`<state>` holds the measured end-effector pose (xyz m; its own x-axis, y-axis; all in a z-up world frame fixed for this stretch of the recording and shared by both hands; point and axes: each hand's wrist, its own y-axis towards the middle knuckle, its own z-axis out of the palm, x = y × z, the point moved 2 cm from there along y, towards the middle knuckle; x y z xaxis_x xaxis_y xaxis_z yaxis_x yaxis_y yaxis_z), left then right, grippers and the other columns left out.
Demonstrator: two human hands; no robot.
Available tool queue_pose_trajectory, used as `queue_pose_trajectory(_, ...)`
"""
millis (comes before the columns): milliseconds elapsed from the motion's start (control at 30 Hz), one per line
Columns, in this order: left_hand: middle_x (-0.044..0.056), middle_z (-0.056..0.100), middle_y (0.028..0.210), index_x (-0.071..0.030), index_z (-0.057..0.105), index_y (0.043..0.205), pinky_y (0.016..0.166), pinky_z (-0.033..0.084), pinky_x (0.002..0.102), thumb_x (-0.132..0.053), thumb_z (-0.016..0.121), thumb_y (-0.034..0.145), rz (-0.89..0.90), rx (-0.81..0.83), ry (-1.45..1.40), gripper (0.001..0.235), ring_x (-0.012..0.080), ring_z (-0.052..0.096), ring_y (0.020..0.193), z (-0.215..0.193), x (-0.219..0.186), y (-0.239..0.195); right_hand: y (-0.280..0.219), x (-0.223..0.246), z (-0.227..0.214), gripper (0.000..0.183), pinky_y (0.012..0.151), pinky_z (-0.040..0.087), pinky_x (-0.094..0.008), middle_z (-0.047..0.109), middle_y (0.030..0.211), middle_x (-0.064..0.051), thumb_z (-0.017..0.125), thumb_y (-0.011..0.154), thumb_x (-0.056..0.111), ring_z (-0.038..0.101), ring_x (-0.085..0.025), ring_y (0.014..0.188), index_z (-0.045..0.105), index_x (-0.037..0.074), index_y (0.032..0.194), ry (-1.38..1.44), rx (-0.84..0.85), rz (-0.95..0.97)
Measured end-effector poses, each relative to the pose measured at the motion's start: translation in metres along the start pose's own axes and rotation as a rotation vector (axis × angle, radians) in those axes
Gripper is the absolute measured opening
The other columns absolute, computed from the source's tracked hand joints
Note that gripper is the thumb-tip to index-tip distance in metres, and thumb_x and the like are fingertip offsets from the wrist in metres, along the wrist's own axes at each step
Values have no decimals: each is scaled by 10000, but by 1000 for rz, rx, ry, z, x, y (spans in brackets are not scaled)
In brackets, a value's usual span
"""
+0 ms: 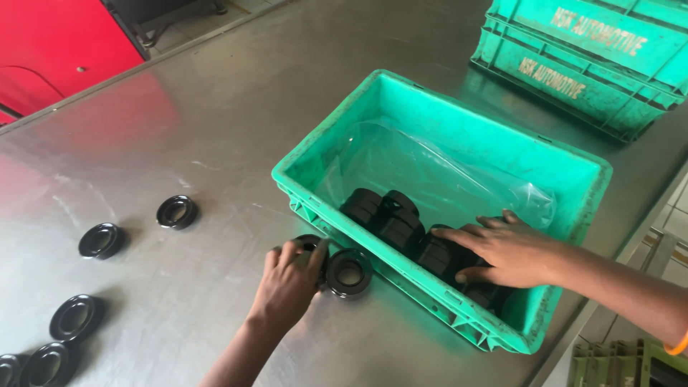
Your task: Inspecting black metal rings and sorting them into a plastic bin on an industrial table.
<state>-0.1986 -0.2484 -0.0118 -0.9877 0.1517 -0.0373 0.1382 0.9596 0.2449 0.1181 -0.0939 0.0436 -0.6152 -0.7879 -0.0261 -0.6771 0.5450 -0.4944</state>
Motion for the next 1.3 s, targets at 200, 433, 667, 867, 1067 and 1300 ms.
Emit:
queue_pose_trajectory(200, 111, 701, 791, -91, 225, 1621, 1155, 274, 492, -130, 687, 916, 9, 406, -5, 844, 316, 695, 861, -17, -2, 22, -2, 6, -5, 909, 1167, 294, -519, 513, 1431, -33, 522, 888, 698, 450, -247, 1385, 88, 411, 1634, 28, 53, 69)
queue_pose_trajectory(433, 155, 731, 1099, -137, 337, 1490, 908, 504, 430, -126, 829, 776, -438, 17, -898, 867, 290, 680, 1032, 15, 63, -21, -7, -2, -9, 890, 1222, 168, -625, 418, 1552, -53, 576, 883, 671, 283, -332, 1502, 116, 375, 1585, 91, 56, 76)
queue_pose_trajectory(667, 181, 787, 1067, -169, 377, 1474, 873, 536, 369, -98, 786, 769, -637, -1, -1209, 819, 178, 710, 962, -79, 49, 38, -22, 9, -15, 1068, 1189, 50, -721, 175, 1678, -54, 582, 852, 751, 47, -413, 1546, -53, 327, 1598, 86, 167, 30)
queue_pose_trajectory(867, 124, 702, 1274, -163, 268, 1571, 978, 512, 380, -226, 795, 835, 89, 393, -818, 907, 184, 673, 1143, -99, -63, 219, -27, 4, -9, 1088, 1179, 85, -744, 232, 1626, -206, 564, 840, 794, 117, -503, 1519, -38, 349, 1630, 90, 126, 56)
queue_pose_trajectory(1067, 129, 725, 1103, -71, 522, 1380, 863, 562, 435, -309, 804, 734, 322, 729, -361, 744, 289, 702, 1011, 46, -137, 316, -31, 1, -8, 1033, 1089, 274, -696, 338, 1533, -196, 607, 814, 763, 320, -484, 1388, 134, 371, 1645, 12, 13, 28)
queue_pose_trajectory(1300, 144, 711, 1257, -105, 710, 1193, 926, 470, 530, -445, 419, 927, 443, 954, -412, 521, 354, 652, 1061, 160, -165, 305, -27, 0, -9, 743, 1009, 410, -557, 361, 1450, -124, 615, 912, 623, 429, -408, 1293, 318, 459, 1573, 99, -31, 52)
